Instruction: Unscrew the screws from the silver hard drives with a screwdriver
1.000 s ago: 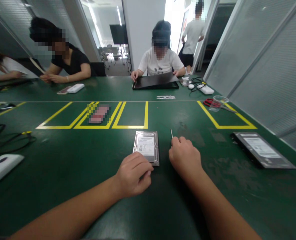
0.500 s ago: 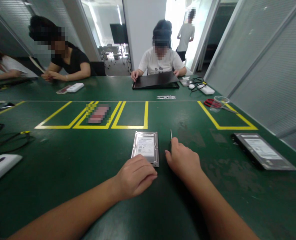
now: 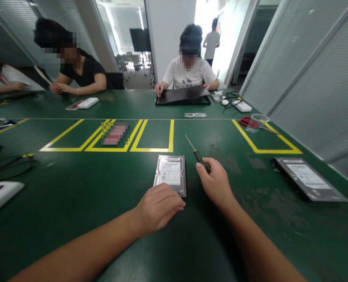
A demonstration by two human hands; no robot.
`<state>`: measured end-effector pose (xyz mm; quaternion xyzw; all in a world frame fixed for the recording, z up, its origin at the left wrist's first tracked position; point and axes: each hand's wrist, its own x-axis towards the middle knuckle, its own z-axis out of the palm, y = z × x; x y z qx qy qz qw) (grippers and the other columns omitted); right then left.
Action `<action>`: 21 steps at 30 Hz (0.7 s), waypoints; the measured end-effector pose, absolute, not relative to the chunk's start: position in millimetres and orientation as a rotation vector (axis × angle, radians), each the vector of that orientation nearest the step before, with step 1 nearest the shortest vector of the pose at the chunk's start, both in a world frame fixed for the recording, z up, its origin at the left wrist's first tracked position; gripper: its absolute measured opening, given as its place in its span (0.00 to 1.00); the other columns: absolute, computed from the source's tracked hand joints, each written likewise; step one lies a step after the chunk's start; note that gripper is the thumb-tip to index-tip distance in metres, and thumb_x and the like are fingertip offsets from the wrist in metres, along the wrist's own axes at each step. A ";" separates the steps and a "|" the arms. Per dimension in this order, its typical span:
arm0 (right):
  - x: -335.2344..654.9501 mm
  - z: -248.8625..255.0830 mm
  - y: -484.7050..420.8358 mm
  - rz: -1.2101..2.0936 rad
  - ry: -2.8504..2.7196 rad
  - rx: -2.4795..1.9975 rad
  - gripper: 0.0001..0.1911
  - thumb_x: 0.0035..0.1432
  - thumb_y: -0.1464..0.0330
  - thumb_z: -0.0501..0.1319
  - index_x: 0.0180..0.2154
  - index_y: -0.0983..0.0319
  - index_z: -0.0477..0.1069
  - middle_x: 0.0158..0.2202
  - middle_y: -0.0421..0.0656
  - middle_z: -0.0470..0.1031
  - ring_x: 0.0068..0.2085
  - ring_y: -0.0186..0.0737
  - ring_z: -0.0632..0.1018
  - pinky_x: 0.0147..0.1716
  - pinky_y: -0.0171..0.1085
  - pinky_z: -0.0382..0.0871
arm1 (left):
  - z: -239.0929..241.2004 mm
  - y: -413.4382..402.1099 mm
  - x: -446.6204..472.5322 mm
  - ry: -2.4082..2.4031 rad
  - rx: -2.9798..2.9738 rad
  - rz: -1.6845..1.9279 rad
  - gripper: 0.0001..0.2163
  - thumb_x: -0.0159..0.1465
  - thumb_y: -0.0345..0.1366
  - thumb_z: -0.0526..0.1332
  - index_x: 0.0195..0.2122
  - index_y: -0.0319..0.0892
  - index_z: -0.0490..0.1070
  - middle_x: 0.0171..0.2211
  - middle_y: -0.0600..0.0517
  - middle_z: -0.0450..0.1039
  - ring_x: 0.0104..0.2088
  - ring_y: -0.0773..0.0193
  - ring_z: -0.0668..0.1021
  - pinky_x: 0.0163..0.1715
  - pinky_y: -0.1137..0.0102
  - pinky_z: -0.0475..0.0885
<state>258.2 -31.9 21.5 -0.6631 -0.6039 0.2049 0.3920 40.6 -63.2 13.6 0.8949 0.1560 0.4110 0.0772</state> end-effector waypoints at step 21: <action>243.8 15.3 -27.9 1.406 -0.684 -0.918 0.23 0.46 0.57 0.74 0.41 0.60 0.73 0.24 0.36 0.67 0.27 0.28 0.68 0.27 0.29 0.65 | 10.0 -63.4 42.2 0.681 2.743 1.259 0.02 0.68 0.29 0.60 0.39 0.38 0.72 0.34 0.50 0.76 0.34 0.62 0.73 0.38 0.65 0.69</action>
